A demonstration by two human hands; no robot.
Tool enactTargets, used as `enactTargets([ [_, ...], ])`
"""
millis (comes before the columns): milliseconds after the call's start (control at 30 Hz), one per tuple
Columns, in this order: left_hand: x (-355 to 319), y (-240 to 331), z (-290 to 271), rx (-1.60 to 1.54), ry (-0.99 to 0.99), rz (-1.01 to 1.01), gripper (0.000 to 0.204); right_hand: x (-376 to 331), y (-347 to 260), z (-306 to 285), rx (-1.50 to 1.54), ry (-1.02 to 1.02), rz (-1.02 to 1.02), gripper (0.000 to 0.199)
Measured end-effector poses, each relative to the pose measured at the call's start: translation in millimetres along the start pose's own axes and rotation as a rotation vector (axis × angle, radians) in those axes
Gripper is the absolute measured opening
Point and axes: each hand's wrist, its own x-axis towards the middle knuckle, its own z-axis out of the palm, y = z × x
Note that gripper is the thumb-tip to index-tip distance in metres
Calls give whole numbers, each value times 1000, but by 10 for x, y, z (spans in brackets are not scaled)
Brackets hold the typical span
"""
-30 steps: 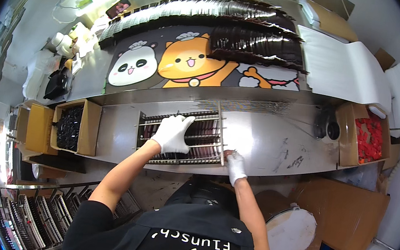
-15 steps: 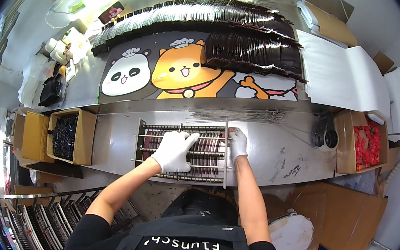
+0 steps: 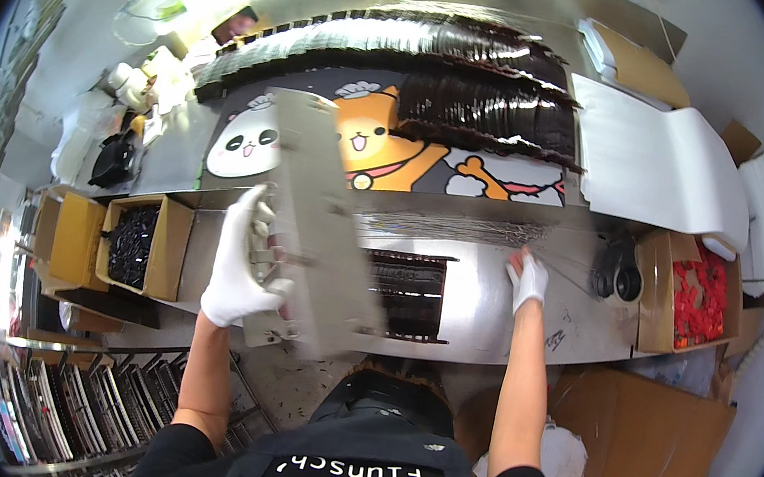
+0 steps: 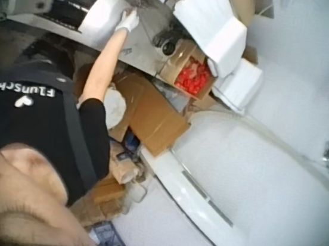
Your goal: The person repeatedly picks up metal rack frames from a rolling rack, places them on a stainless steel table, and inserts black plastic components into the slots. The person then returns the assembled rack to the rolling rack and repeats the cycle.
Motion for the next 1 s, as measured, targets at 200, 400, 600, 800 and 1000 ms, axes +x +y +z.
enactTargets([
  [200, -583, -307, -31, -740, 459, -52, 126, -2016, 283, 1083, -475, -1142, 328, 47],
  [400, -1428, -267, -211, -451, 366, -64, 123, -2423, 366, 1021, -431, -810, 432, 21],
  [600, -1431, -952, -622, 423, 169, -363, 105, -1905, 400, 470, -446, -774, 305, 26],
  [800, -1688, -2484, -869, 853, -104, -1008, 107, -2261, 813, 946, -827, -956, 145, 41],
  [1000, -1397, -1942, 262, -12, -199, -616, 30, -2548, 1287, 1739, -1040, -1046, 23, 47],
])
